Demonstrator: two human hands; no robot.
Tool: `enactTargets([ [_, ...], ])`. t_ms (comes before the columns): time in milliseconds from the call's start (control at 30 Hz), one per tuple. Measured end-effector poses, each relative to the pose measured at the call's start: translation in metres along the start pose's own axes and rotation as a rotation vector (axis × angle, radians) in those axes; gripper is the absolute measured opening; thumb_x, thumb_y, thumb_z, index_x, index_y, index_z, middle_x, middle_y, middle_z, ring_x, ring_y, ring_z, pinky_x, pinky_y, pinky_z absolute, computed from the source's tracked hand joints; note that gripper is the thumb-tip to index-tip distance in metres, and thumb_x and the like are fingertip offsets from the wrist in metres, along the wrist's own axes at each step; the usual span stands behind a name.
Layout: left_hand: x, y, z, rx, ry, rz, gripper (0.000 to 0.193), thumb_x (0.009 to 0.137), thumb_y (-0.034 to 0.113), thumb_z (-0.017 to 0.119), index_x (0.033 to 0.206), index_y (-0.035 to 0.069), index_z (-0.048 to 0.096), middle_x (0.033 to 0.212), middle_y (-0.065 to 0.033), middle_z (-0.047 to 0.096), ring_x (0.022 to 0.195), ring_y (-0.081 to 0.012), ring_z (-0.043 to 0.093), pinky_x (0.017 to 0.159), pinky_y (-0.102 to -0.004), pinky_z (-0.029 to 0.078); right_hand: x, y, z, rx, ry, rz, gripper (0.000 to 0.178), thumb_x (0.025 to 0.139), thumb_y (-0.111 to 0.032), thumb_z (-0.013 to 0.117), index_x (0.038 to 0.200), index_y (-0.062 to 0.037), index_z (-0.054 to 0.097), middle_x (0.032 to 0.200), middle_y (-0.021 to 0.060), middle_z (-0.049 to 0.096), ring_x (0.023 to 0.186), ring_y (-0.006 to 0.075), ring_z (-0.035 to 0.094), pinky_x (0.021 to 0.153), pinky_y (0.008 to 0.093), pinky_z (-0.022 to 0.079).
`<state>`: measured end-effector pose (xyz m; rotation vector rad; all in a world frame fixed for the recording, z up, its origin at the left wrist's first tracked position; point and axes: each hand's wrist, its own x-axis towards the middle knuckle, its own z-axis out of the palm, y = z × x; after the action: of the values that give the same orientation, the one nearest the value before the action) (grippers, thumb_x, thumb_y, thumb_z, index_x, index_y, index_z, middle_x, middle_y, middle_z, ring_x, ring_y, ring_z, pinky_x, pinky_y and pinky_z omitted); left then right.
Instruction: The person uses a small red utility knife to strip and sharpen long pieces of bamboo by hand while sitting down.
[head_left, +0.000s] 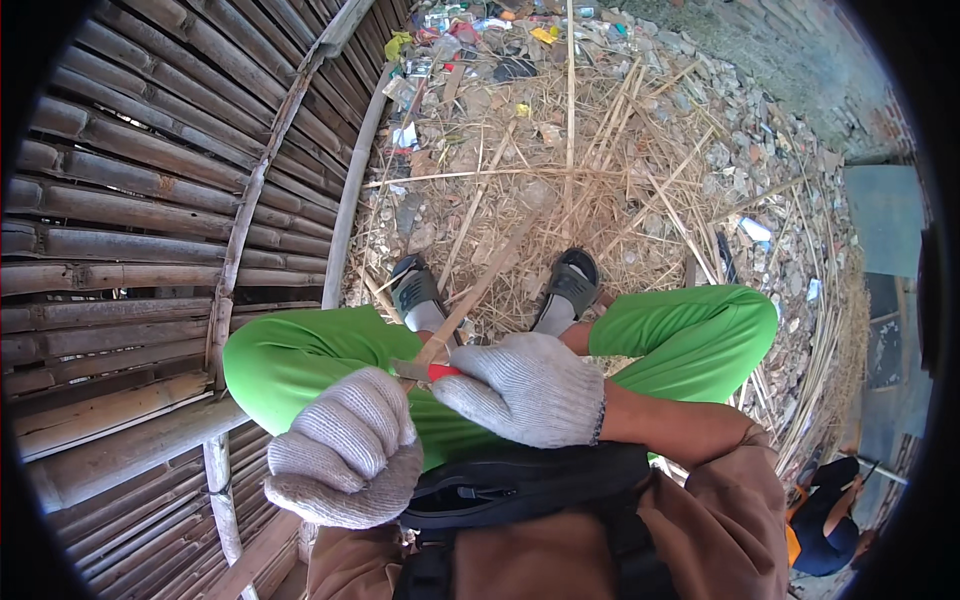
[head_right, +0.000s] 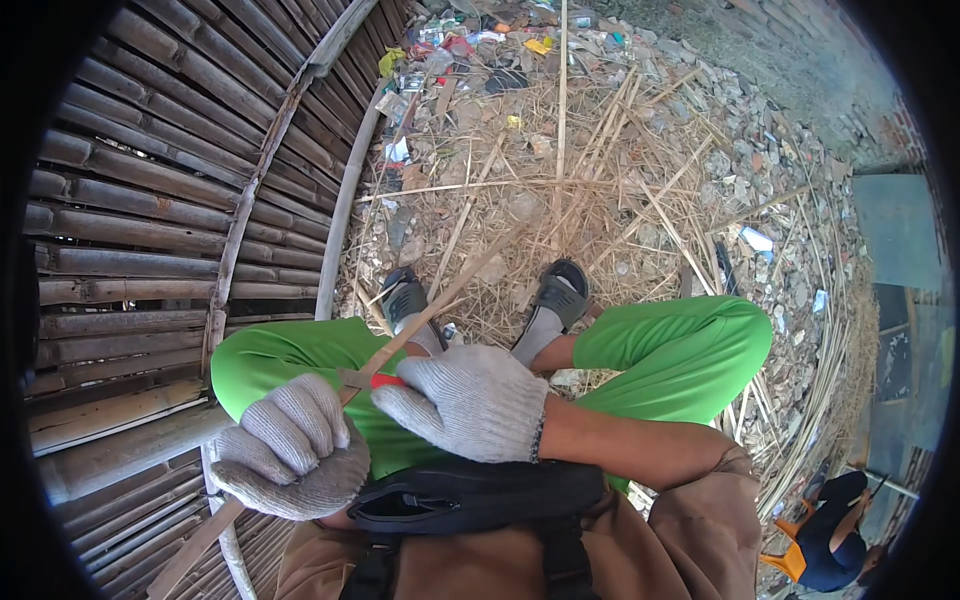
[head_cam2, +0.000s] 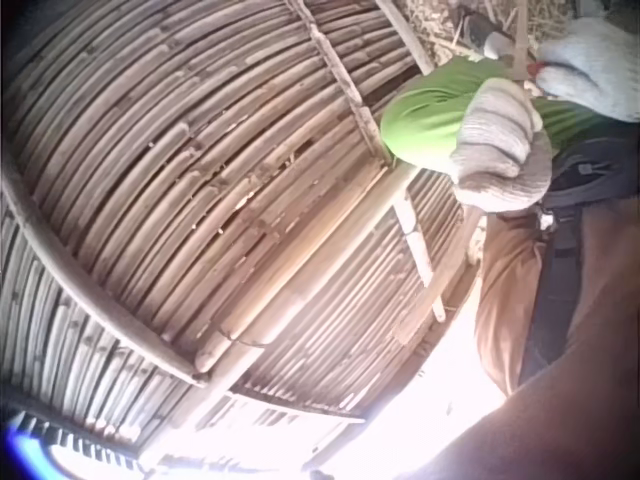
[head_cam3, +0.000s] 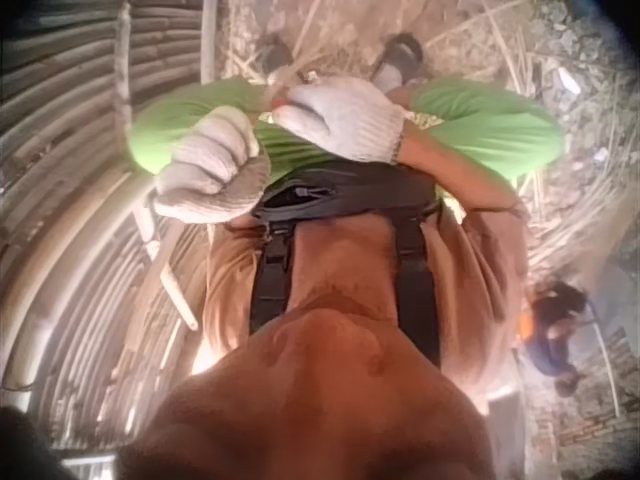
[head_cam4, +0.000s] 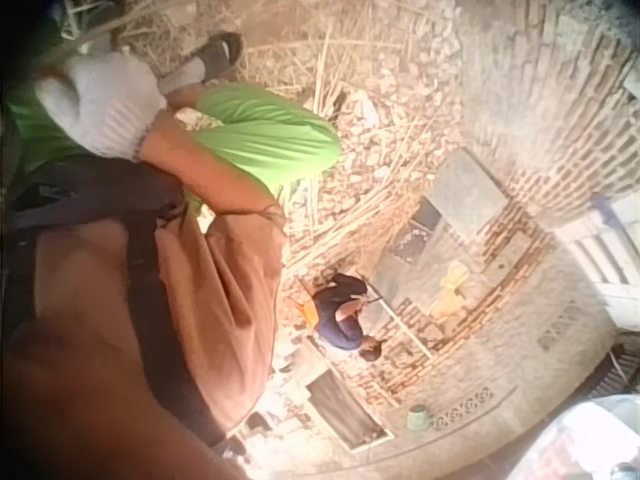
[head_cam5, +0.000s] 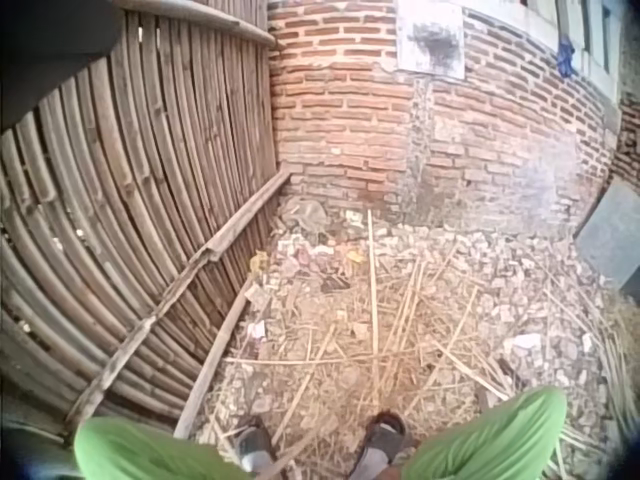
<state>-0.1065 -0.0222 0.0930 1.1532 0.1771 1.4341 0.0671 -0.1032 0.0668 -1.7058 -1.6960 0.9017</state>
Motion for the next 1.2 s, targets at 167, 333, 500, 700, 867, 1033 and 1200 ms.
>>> enactTargets([
  [167, -0.003, 0.005, 0.001, -0.010, -0.002, -0.041, 0.051, 0.117, 0.047, 0.044, 0.075, 0.017, 0.047, 0.060, -0.0009, 0.048, 0.048, -0.0158, 0.044, 0.045, -0.0311, 0.042, 0.009, 0.052, 0.004, -0.110, -0.033, 0.268, 0.048, 0.110, -0.048, 0.056, 0.100, -0.0038, 0.071, 0.072, 0.0242, 0.069, 0.070, 0.0448, 0.072, 0.067, 0.0574, 0.057],
  [333, 0.001, 0.001, -0.003, -0.010, -0.055, -0.005, 0.050, 0.116, 0.046, 0.046, 0.076, 0.016, 0.048, 0.061, -0.0014, 0.050, 0.048, -0.0165, 0.044, 0.045, -0.0318, 0.043, 0.001, 0.000, -0.002, 0.105, -0.072, 0.043, 0.049, 0.111, -0.050, 0.053, 0.105, -0.0057, 0.073, 0.077, 0.0255, 0.070, 0.074, 0.0465, 0.072, 0.070, 0.0577, 0.057],
  [500, 0.003, 0.002, -0.007, -0.042, -0.113, -0.001, 0.048, 0.116, 0.044, 0.048, 0.076, 0.016, 0.048, 0.061, -0.0015, 0.050, 0.048, -0.0168, 0.046, 0.045, -0.0329, 0.044, 0.005, 0.007, -0.015, 0.040, -0.172, 0.101, 0.051, 0.110, -0.049, 0.055, 0.099, -0.0048, 0.077, 0.075, 0.0252, 0.069, 0.073, 0.0456, 0.072, 0.070, 0.0570, 0.057],
  [700, -0.005, 0.011, -0.009, -0.095, -0.075, -0.138, 0.044, 0.101, 0.041, 0.070, 0.072, 0.012, 0.054, 0.067, -0.0055, 0.060, 0.055, -0.0250, 0.053, 0.055, -0.0419, 0.047, 0.000, 0.020, -0.009, -0.003, -0.039, 0.050, 0.052, 0.111, -0.050, 0.051, 0.097, -0.0055, 0.073, 0.077, 0.0230, 0.071, 0.076, 0.0459, 0.073, 0.072, 0.0573, 0.058],
  [867, -0.005, 0.004, -0.008, -0.149, -0.147, -0.130, 0.041, 0.094, 0.040, 0.077, 0.070, 0.011, 0.060, 0.065, -0.0060, 0.063, 0.056, -0.0282, 0.059, 0.055, -0.0448, 0.049, -0.010, -0.006, -0.014, 0.124, -0.118, 0.125, 0.053, 0.112, -0.050, 0.048, 0.100, -0.0048, 0.073, 0.078, 0.0236, 0.072, 0.078, 0.0460, 0.073, 0.078, 0.0577, 0.057],
  [1033, -0.006, 0.010, -0.009, -0.145, -0.169, -0.140, 0.036, 0.090, 0.034, 0.081, 0.070, 0.010, 0.063, 0.065, -0.0070, 0.065, 0.054, -0.0292, 0.060, 0.054, -0.0461, 0.049, 0.001, 0.033, -0.022, 0.046, -0.235, 0.254, 0.055, 0.112, -0.049, 0.049, 0.097, -0.0030, 0.073, 0.079, 0.0252, 0.071, 0.080, 0.0470, 0.073, 0.079, 0.0583, 0.057],
  [1200, 0.001, 0.002, -0.011, -0.110, -0.299, -0.057, 0.039, 0.097, 0.036, 0.074, 0.069, 0.013, 0.059, 0.064, -0.0032, 0.063, 0.052, -0.0225, 0.060, 0.049, -0.0400, 0.052, -0.003, 0.015, -0.017, 0.131, -0.173, 0.165, 0.056, 0.112, -0.052, 0.044, 0.109, -0.0078, 0.078, 0.088, 0.0236, 0.075, 0.086, 0.0446, 0.074, 0.083, 0.0561, 0.058],
])
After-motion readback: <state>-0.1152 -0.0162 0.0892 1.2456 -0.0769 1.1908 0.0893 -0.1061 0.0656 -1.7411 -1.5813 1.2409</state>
